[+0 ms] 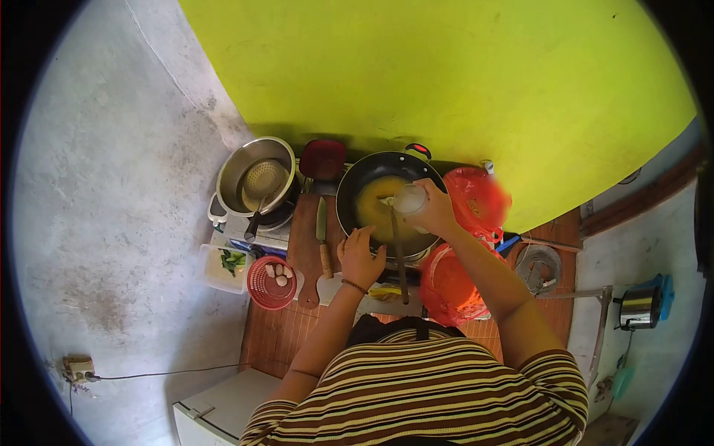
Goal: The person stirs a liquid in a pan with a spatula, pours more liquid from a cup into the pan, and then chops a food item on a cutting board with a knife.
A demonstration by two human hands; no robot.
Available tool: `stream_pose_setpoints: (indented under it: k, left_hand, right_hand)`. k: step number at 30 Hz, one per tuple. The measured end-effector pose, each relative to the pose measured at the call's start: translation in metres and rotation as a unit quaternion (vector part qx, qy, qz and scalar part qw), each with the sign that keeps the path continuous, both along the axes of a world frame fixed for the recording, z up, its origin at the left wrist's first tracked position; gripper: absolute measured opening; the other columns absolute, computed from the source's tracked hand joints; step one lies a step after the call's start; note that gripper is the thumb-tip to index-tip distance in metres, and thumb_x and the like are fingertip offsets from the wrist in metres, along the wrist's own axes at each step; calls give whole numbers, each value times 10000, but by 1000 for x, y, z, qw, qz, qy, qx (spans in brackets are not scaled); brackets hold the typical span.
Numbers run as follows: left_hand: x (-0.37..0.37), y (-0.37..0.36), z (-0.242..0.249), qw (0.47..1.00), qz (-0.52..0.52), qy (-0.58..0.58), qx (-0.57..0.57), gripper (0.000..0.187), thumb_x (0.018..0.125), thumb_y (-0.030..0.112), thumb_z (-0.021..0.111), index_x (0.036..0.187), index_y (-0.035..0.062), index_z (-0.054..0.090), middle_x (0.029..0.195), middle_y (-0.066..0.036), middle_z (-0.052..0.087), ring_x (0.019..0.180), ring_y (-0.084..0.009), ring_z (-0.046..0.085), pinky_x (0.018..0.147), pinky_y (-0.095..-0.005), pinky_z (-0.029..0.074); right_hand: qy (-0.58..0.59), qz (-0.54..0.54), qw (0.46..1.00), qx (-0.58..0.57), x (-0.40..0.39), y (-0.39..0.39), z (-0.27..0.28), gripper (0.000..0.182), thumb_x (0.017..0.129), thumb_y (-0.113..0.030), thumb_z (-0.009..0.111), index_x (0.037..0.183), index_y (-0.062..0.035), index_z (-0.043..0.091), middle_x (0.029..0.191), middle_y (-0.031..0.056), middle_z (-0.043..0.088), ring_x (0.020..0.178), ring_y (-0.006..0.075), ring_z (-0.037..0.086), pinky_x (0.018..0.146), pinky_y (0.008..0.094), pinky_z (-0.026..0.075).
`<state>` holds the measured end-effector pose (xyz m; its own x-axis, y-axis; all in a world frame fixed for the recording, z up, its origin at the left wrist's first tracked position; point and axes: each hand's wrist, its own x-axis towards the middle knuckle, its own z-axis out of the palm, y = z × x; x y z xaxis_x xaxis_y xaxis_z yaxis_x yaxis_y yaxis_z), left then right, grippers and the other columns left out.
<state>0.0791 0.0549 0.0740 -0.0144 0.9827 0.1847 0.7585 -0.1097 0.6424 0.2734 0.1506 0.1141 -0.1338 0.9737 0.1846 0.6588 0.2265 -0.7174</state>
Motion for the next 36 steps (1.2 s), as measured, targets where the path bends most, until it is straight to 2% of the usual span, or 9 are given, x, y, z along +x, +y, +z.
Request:
stream_pose_setpoints:
  k: [1, 6, 10, 13, 16, 22, 28, 31, 36]
  left_hand:
    - [1, 0, 0, 1000, -1, -1, 1, 462, 745, 238, 646, 1175, 122, 520, 1198, -79, 545, 1205, -292, 447, 1014, -493, 245]
    - [2, -3, 3, 1000, -2, -3, -2, 456, 747, 232, 641, 1175, 131, 521, 1196, -76, 546, 1210, -290, 444, 1020, -501, 234]
    - [0, -5, 4, 1000, 7, 12, 2, 447, 741, 232, 660, 1157, 118, 541, 1186, -77, 569, 1184, -285, 469, 993, -488, 274]
    - [-3, -6, 5, 1000, 11, 13, -5, 446, 742, 236, 659, 1156, 118, 544, 1180, -77, 571, 1184, -284, 467, 992, -496, 271]
    - [-6, -9, -1, 1000, 13, 13, -12, 450, 744, 247, 661, 1160, 121, 545, 1179, -79, 571, 1188, -283, 462, 998, -501, 261]
    - [-8, -11, 2, 999, 9, 6, -37, 464, 752, 271, 664, 1176, 128, 540, 1185, -89, 568, 1195, -289, 454, 1010, -504, 244]
    - [-7, -12, -2, 999, 14, -11, -29, 478, 749, 269, 654, 1188, 138, 518, 1203, -78, 542, 1211, -299, 439, 1026, -521, 210]
    - [-4, -13, 2, 999, 0, -11, -31, 487, 751, 268, 651, 1197, 136, 509, 1204, -84, 538, 1214, -300, 434, 1024, -531, 202]
    - [9, -18, 13, 998, -58, -3, -13, 496, 765, 265, 652, 1219, 138, 497, 1208, -100, 544, 1212, -290, 443, 1022, -540, 178]
  right_hand:
    - [13, -6, 1000, -5, 0, -1, 0, 724, 465, -249, 818, 1104, -113, 506, 997, 96, 634, 955, 295, 588, 831, 400, 407]
    - [-82, 15, 996, 39, -3, -4, 4, 714, 466, -250, 804, 1102, -119, 507, 1004, 97, 617, 960, 280, 578, 840, 399, 394]
    - [-164, 53, 982, 76, -8, -5, 2, 706, 467, -251, 794, 1099, -118, 508, 994, 98, 600, 944, 281, 569, 836, 402, 380]
    - [-221, 90, 970, 47, -13, -6, 6, 701, 462, -251, 797, 1086, -113, 508, 960, 101, 597, 919, 290, 569, 826, 402, 381]
    - [-248, 104, 960, 74, -17, -8, -1, 677, 490, -331, 798, 1079, -128, 533, 911, 105, 601, 884, 294, 574, 810, 410, 382]
    - [-279, 108, 953, 38, -23, -10, 5, 710, 456, -265, 808, 1082, -114, 510, 935, 109, 597, 917, 292, 573, 828, 394, 381]
    - [-171, 63, 983, 34, -12, -6, -3, 723, 463, -254, 808, 1104, -106, 508, 1016, 125, 605, 957, 306, 577, 835, 403, 408]
    - [-52, 14, 998, -25, -1, -7, 5, 724, 486, -224, 821, 1118, -85, 498, 1058, 119, 605, 997, 273, 583, 849, 392, 447]
    - [151, -22, 988, -5, 28, -17, 10, 713, 523, -165, 825, 1132, -32, 478, 1081, 110, 591, 1030, 213, 570, 888, 341, 454]
